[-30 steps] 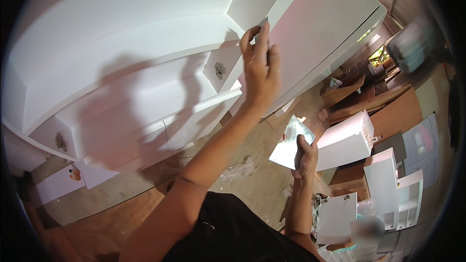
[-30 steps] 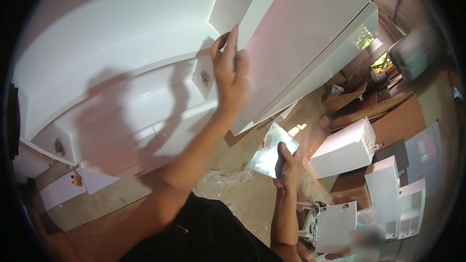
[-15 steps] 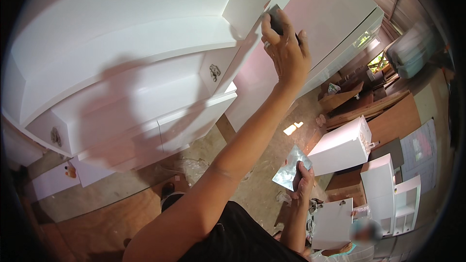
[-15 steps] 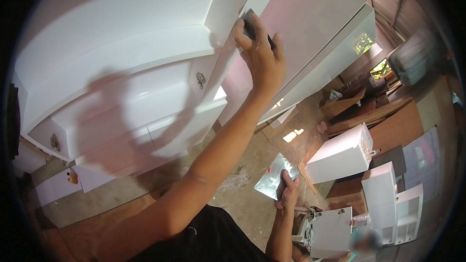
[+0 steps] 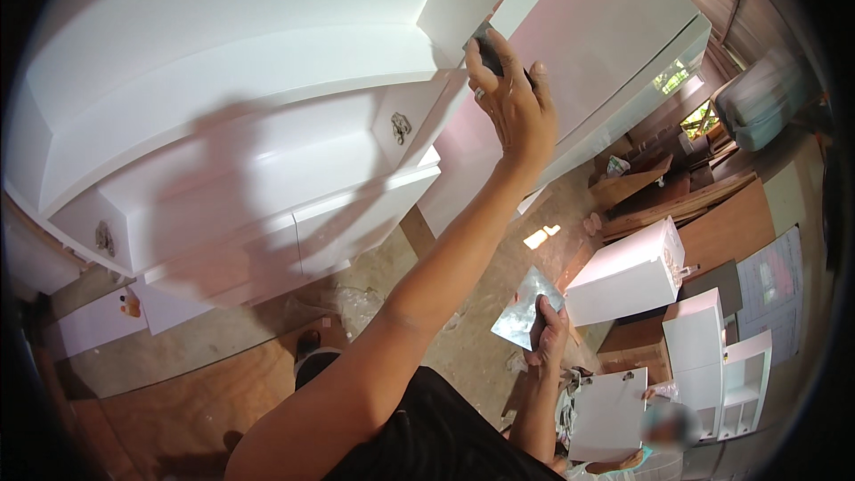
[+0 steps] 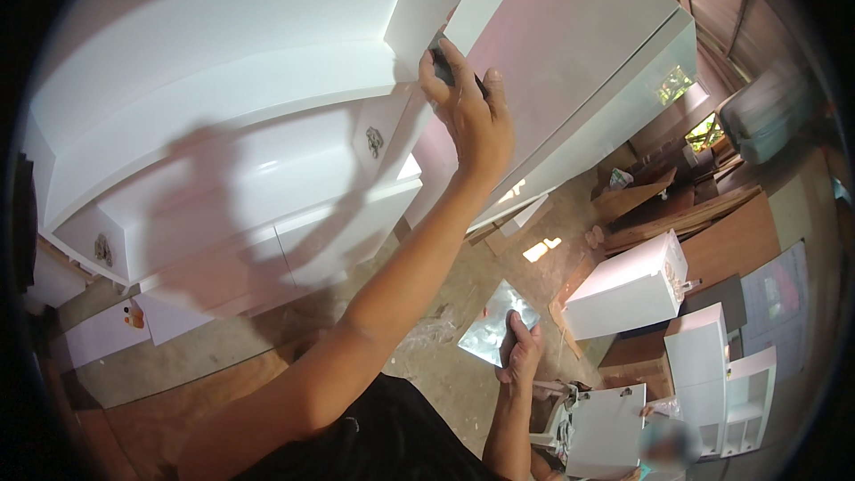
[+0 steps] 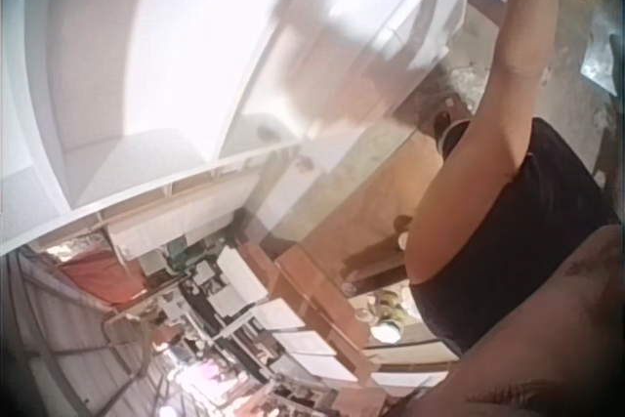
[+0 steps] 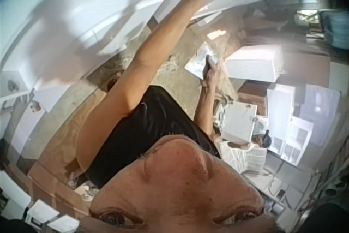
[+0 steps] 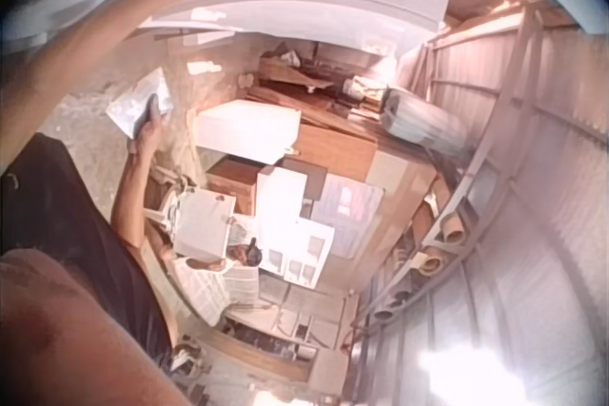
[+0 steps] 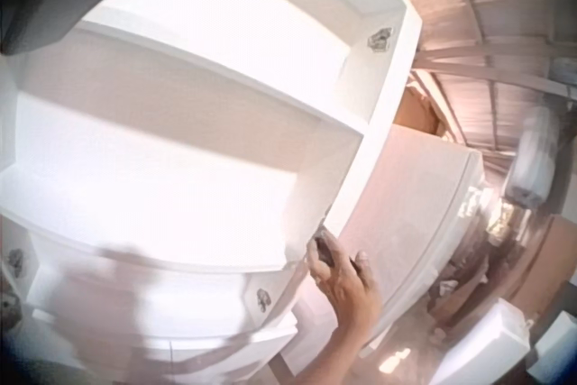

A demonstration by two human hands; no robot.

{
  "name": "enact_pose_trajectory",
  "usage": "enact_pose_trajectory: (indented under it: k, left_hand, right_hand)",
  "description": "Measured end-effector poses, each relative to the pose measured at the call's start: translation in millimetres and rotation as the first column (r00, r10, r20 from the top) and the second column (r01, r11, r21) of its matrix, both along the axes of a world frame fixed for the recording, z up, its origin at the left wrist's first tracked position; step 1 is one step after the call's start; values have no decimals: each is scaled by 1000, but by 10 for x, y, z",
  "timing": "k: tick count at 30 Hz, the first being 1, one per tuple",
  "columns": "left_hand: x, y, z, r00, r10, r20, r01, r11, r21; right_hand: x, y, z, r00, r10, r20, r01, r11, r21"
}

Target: The person sands the edges and shelves of a white cabinet using sandpaper, then wipes the surfaces with a cloth. Finally, the person applies a small amount of white paste to a corner using a small brush.

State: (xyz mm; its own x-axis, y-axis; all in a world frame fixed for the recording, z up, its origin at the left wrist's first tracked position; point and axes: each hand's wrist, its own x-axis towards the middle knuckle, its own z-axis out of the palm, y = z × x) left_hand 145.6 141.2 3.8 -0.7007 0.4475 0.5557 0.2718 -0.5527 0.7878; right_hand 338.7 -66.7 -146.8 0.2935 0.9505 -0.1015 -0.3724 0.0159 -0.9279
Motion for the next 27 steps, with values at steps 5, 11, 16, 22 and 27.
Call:
enact_pose_trajectory:
  k: [5, 11, 16, 22, 27]
  left_hand:
    - [58, 7, -123, 999, 30, -42, -30, 1000, -2]
    - [57, 1, -176, 999, 13, -45, -14, 999, -35]
    - [82, -35, -194, 1000, 28, -12, -28, 1000, -5]
    - [182, -352, -353, 973, -167, -160, 183, 979, 93]
    - [-16, -1205, -980, 497, -687, -531, 834, 547, 72]
  right_hand:
    - [58, -30, -67, 1000, 17, 14, -16, 1000, -11]
    - [57, -64, -91, 999, 45, -15, -45, 999, -18]
    - [96, -43, -140, 998, 58, -29, -58, 998, -5]
    - [-15, 8, -18, 970, 139, -197, -128, 989, 67]
    - [-11, 276, 9, 686, 245, -685, -191, 969, 155]
